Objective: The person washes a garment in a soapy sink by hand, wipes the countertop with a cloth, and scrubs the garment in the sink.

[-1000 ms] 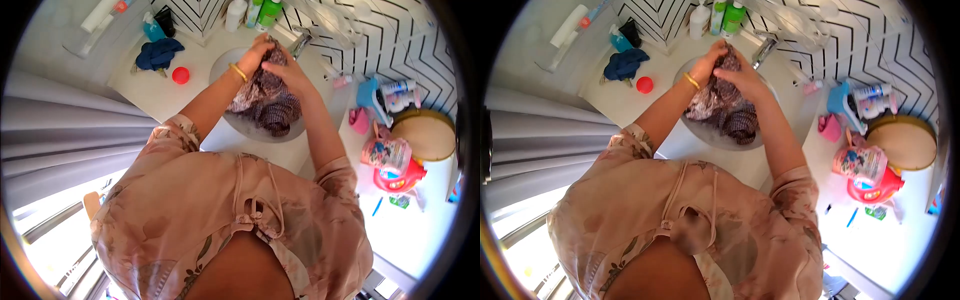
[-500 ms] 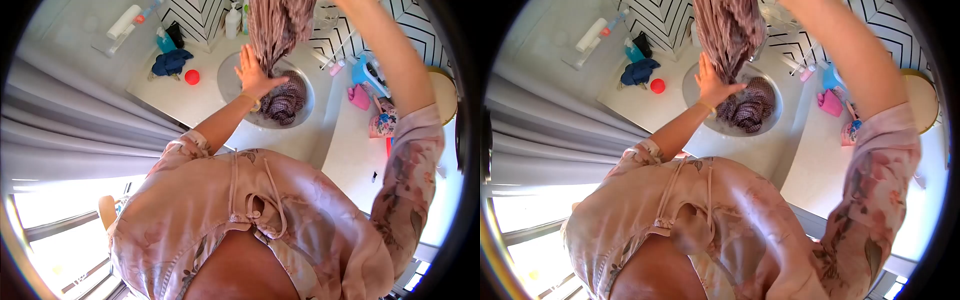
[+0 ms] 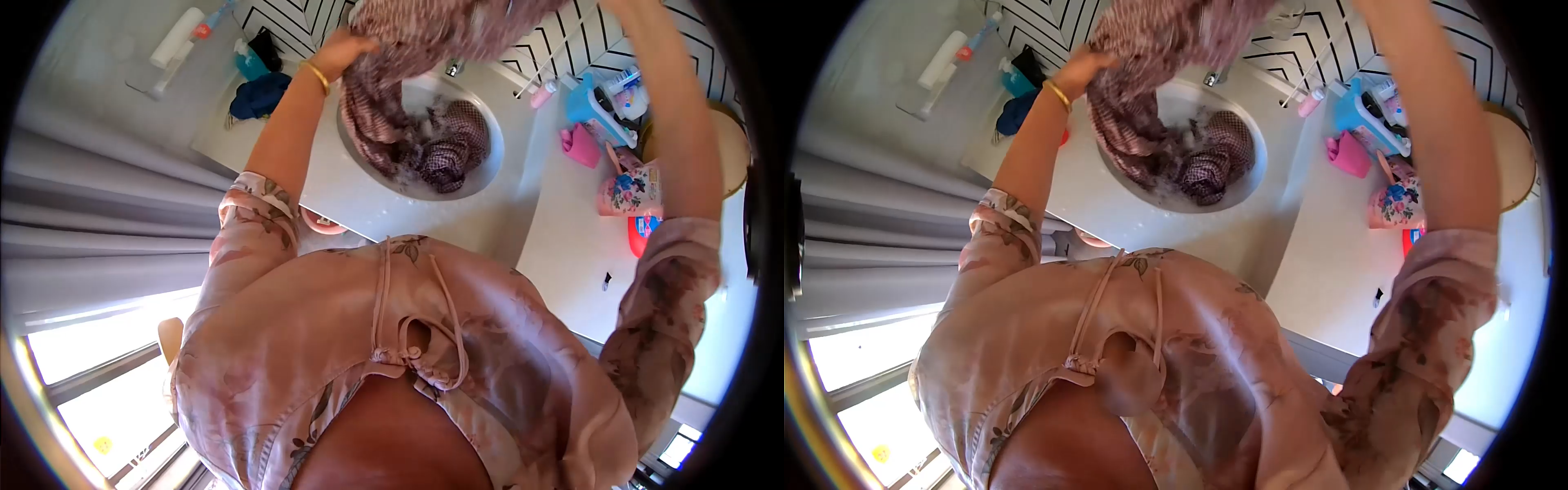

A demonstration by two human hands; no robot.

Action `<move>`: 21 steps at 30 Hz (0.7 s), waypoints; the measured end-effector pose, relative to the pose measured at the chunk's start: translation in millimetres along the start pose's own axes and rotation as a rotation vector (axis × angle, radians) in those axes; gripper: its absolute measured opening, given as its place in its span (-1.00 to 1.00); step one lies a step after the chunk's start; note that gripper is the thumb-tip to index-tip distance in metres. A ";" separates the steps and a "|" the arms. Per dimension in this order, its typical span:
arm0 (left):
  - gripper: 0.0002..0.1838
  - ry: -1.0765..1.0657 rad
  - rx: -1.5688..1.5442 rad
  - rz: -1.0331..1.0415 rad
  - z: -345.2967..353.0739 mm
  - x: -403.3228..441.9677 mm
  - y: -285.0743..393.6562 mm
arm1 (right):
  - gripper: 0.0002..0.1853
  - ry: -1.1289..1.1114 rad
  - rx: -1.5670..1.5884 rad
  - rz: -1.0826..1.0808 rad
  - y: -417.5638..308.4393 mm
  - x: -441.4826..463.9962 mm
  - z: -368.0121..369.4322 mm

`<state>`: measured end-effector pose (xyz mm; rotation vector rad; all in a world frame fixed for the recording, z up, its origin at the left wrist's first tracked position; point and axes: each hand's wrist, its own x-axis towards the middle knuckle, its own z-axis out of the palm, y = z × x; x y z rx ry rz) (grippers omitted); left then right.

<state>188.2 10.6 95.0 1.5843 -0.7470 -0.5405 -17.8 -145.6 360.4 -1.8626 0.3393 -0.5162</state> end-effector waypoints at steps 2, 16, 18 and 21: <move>-0.72 -0.151 0.075 -0.156 -16.6 7.0 -53.9 | -0.63 -0.213 0.010 -0.044 68.8 2.1 -3.4; -0.13 -0.289 1.592 -0.072 58.9 1.7 -143.3 | -0.64 0.109 -0.466 -0.112 464.4 -16.4 120.6; -0.14 -0.505 1.520 -0.180 74.6 1.8 -147.4 | -0.62 -0.295 -0.822 -0.048 468.2 -18.5 128.0; -0.16 -0.702 1.469 -0.362 91.7 15.0 -164.9 | -0.60 -0.392 -1.160 -0.062 463.1 -22.5 143.7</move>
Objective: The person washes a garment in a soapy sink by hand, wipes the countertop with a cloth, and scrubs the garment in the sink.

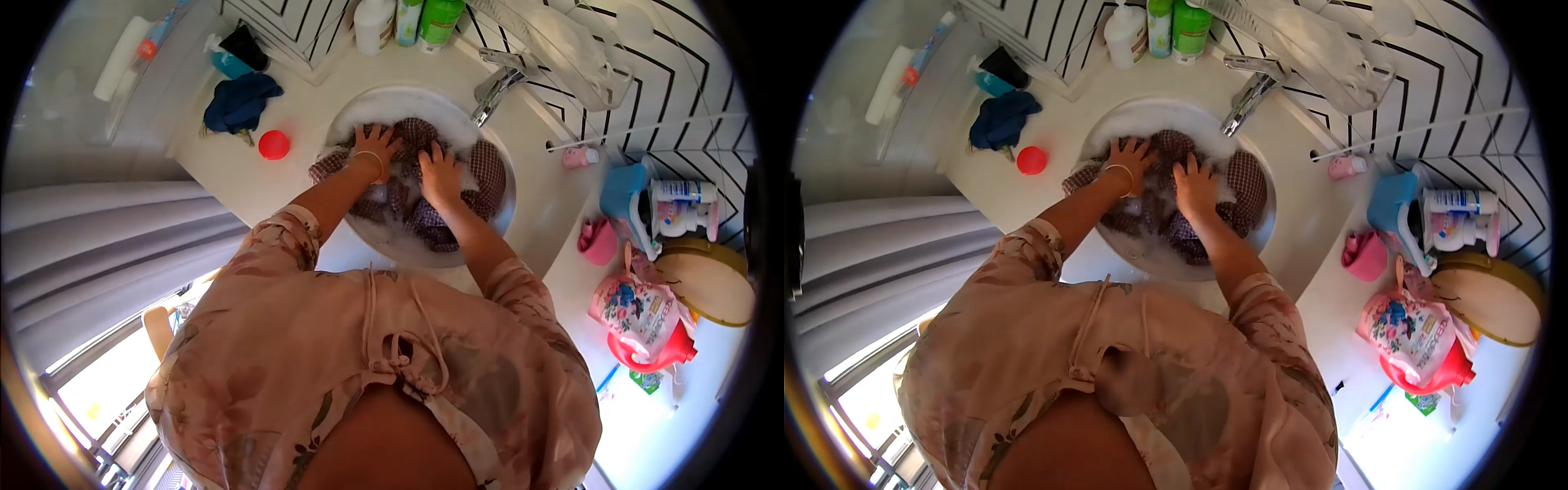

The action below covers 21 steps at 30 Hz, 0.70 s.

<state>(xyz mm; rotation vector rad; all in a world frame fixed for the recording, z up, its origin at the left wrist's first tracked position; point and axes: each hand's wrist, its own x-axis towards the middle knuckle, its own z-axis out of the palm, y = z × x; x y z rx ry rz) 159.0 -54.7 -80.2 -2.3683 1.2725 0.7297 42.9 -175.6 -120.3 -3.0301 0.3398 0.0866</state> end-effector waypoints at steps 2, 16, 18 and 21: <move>-0.19 -0.082 -0.029 -0.002 17.0 28.4 2.7 | -0.60 -0.078 -0.112 0.008 2.5 14.2 4.9; -0.12 -0.365 -2.257 -0.317 42.1 0.7 51.8 | -0.61 -0.115 1.024 0.251 48.0 63.1 -42.2; 0.03 -0.658 -2.892 -0.113 51.6 -6.4 70.7 | -0.62 -0.059 1.565 0.361 22.5 36.4 -92.0; 0.15 -0.679 -3.176 0.755 53.9 -19.1 93.2 | -0.61 0.145 1.674 0.368 -6.9 4.0 -137.2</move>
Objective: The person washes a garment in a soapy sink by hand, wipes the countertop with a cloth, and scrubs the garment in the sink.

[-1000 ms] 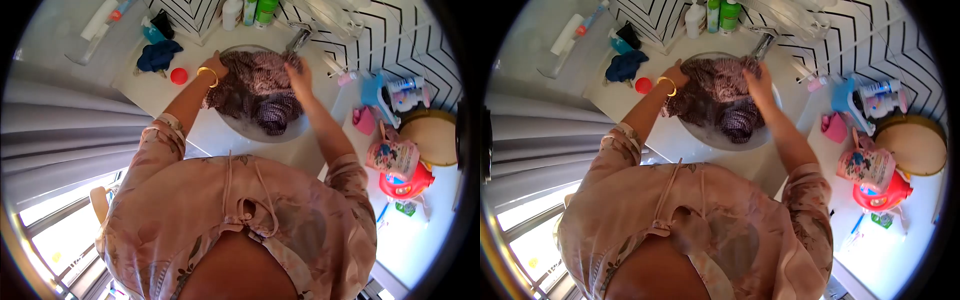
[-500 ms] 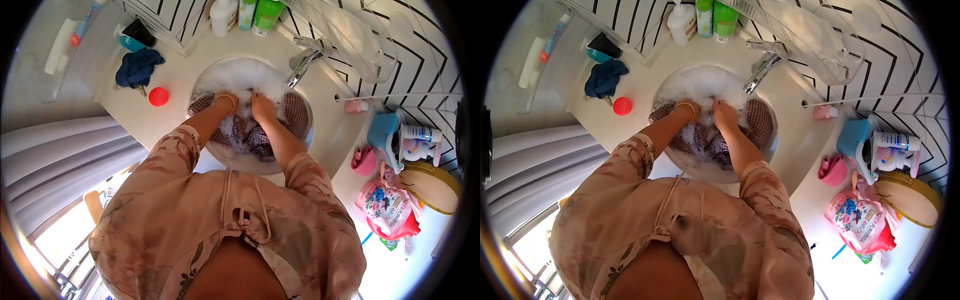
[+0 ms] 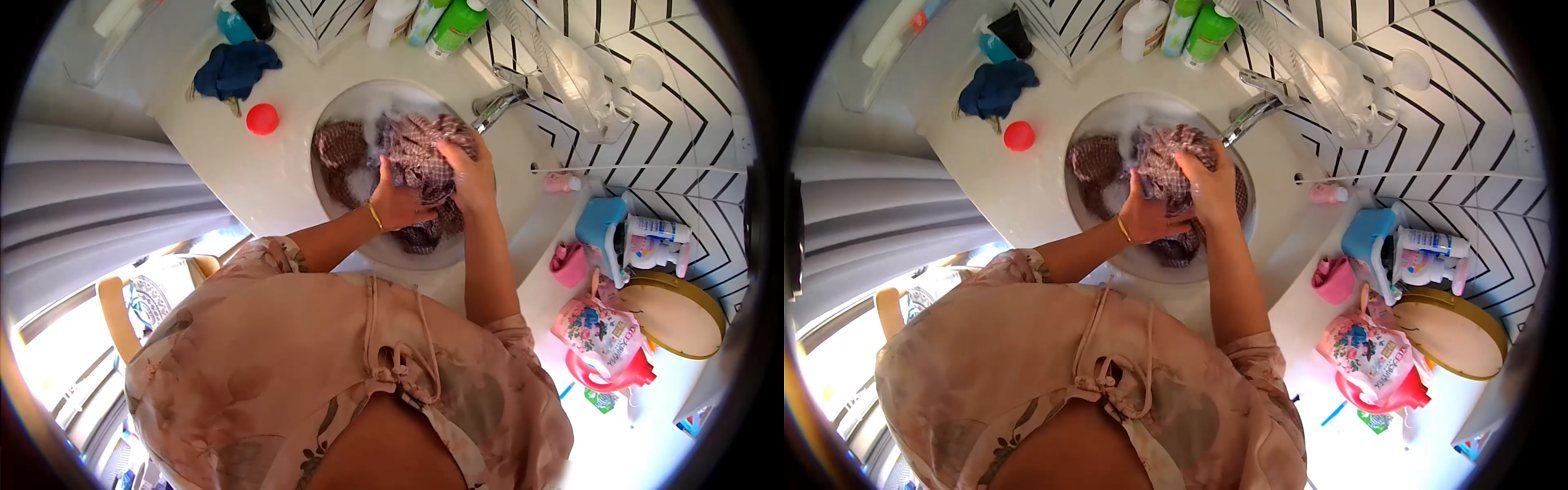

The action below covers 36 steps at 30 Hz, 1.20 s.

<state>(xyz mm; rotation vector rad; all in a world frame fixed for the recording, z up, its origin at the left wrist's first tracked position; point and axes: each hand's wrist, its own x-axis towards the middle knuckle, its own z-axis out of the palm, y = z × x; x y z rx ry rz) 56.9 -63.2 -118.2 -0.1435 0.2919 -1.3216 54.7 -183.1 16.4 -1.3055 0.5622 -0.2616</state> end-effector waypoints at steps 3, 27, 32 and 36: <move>0.19 -0.457 -0.131 0.059 21.8 1.0 -13.7 | -0.58 -0.010 0.250 -0.016 -34.4 -33.7 1.7; -0.67 0.639 0.350 0.603 13.4 33.2 100.4 | -0.70 0.086 -0.933 -0.631 110.5 84.2 32.6; -0.64 0.836 0.433 0.552 -8.1 44.2 103.3 | -0.49 0.325 -0.170 0.115 134.3 107.0 4.0; -0.47 1.164 0.693 0.191 -41.6 62.8 104.1 | -0.41 0.183 -0.746 0.066 195.3 101.5 -16.1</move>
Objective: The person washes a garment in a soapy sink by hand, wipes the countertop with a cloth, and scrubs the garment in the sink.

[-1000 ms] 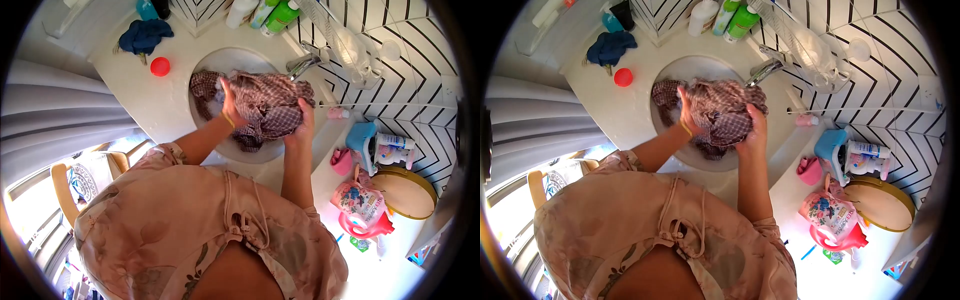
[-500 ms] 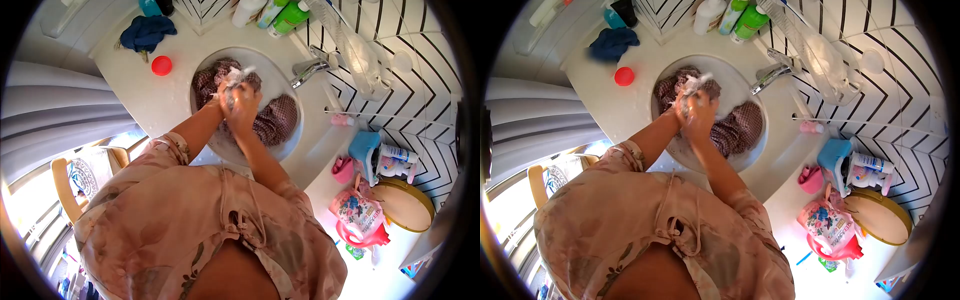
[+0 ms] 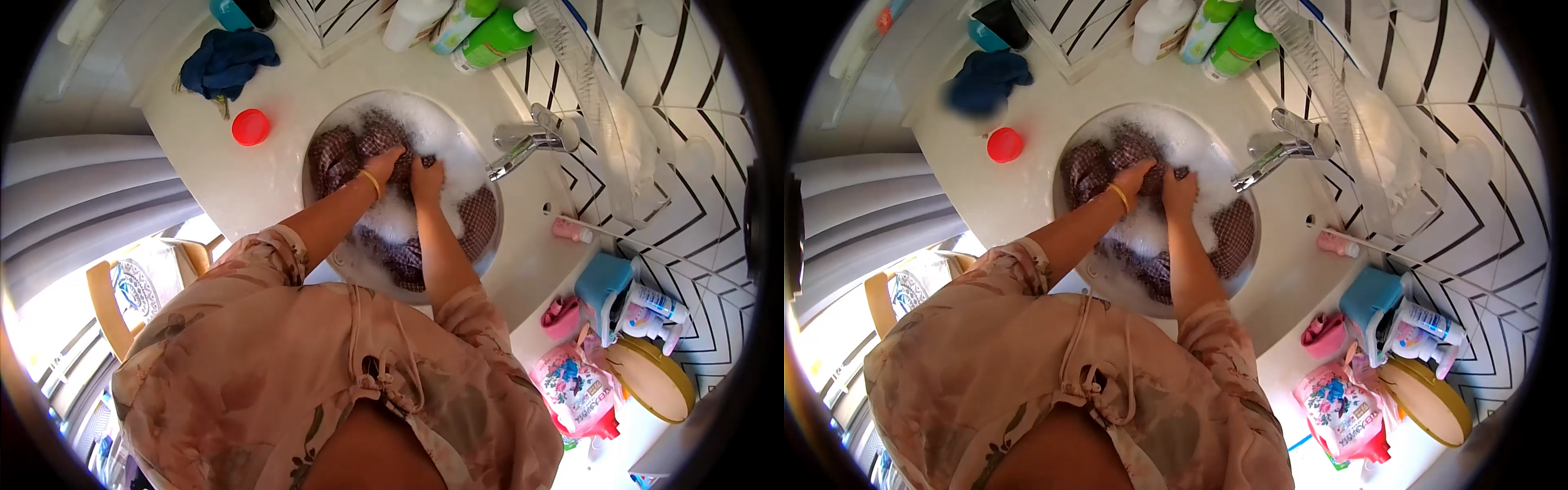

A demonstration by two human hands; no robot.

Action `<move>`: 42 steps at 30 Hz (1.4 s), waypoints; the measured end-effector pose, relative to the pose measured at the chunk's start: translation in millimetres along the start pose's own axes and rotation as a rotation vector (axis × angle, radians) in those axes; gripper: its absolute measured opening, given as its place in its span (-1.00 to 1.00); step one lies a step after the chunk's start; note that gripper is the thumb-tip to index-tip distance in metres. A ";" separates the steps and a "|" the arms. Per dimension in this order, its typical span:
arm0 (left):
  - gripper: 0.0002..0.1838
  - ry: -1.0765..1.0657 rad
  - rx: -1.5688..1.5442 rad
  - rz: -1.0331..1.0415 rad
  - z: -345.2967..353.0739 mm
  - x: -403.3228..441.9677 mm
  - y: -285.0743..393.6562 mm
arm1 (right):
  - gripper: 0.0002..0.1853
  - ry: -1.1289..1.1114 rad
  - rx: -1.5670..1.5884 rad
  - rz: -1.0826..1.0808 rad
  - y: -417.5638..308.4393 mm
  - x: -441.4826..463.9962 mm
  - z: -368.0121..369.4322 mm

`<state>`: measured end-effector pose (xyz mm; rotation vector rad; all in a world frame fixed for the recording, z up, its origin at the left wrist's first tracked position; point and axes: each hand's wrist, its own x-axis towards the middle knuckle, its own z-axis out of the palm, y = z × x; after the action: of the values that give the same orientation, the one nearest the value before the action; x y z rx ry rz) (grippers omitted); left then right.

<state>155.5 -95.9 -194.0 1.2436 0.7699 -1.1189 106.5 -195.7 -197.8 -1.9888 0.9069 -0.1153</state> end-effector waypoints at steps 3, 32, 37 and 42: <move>-0.38 -0.141 0.031 0.176 -4.5 -27.1 8.8 | -0.46 -0.383 -0.452 -0.070 3.8 40.5 6.1; -0.13 -0.002 0.070 0.083 -9.4 -35.5 14.5 | -0.51 -0.427 -0.568 -0.066 -12.1 40.0 5.9; -0.26 -0.166 -0.154 0.044 -9.3 -35.9 27.1 | -0.56 -0.222 0.453 0.317 -45.3 17.8 -22.0; -0.49 -0.944 -0.665 -0.083 -25.7 -29.1 20.9 | -0.64 0.151 -0.184 -0.717 -104.0 -98.9 -37.5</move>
<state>169.1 -65.2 -165.4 0.0663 0.3886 -1.2072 76.7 -127.0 -69.7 -2.4226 0.2573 -0.6083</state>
